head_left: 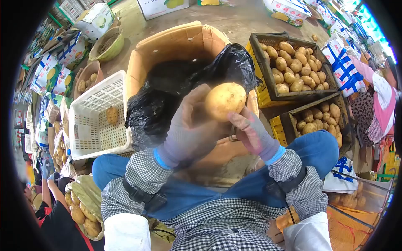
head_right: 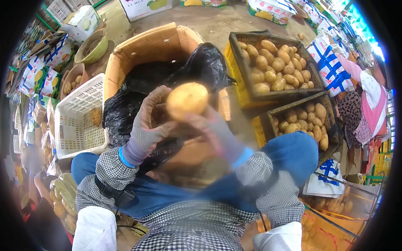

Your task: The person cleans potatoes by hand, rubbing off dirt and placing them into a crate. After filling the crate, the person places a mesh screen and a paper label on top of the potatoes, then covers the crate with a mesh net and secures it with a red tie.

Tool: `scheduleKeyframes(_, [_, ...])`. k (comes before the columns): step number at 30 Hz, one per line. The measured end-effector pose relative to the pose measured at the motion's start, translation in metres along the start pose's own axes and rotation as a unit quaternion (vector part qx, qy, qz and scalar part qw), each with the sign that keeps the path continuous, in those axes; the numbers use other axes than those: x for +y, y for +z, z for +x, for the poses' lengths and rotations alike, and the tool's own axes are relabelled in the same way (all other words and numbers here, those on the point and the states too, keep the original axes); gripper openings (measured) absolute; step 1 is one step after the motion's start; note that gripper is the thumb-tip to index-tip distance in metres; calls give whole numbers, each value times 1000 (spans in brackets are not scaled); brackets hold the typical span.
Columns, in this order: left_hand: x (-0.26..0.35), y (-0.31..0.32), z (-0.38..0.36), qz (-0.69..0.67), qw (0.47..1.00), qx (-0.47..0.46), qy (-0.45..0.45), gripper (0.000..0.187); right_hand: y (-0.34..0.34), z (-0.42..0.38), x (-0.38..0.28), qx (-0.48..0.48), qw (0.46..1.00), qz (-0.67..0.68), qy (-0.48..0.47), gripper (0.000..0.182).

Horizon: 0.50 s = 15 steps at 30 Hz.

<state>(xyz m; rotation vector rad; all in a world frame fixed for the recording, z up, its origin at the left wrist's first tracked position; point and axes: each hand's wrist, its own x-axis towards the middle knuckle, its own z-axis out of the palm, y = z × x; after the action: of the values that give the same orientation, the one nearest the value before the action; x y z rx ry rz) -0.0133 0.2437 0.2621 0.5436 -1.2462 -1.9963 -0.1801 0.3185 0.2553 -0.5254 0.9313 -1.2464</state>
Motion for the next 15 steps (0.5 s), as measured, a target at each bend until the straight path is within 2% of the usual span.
scheduleKeyframes(4, [4, 0, 0, 22, 1000, -9, -16, 79, 5, -2, -3, -36, 995, -5, -94, 52])
scheduleKeyframes(6, [0, 0, 1, 97, 995, -23, 31, 78, 2, -1, 5, -43, 992, 9, -119, 52])
scheduleKeyframes(9, [8, -1, 3, 248, 968, 6, 21, 59, -8, -4, 10, -118, 988, 99, -24, 53])
scheduleKeyframes(11, [12, -9, 10, 53, 996, 41, -67, 57, -7, -4, 13, -118, 985, 122, -24, 53])
scheduleKeyframes(12, [15, -10, 12, -46, 991, 58, -109, 57, -7, -4, 15, -118, 984, 133, -24, 53])
scheduleKeyframes(14, [22, 4, 6, -83, 987, 73, -119, 52, -8, -6, 18, -124, 976, 179, -6, 52])
scheduleKeyframes(15, [13, -1, 6, 77, 996, 25, -38, 48, -9, -5, 20, -126, 971, 203, 1, 51])
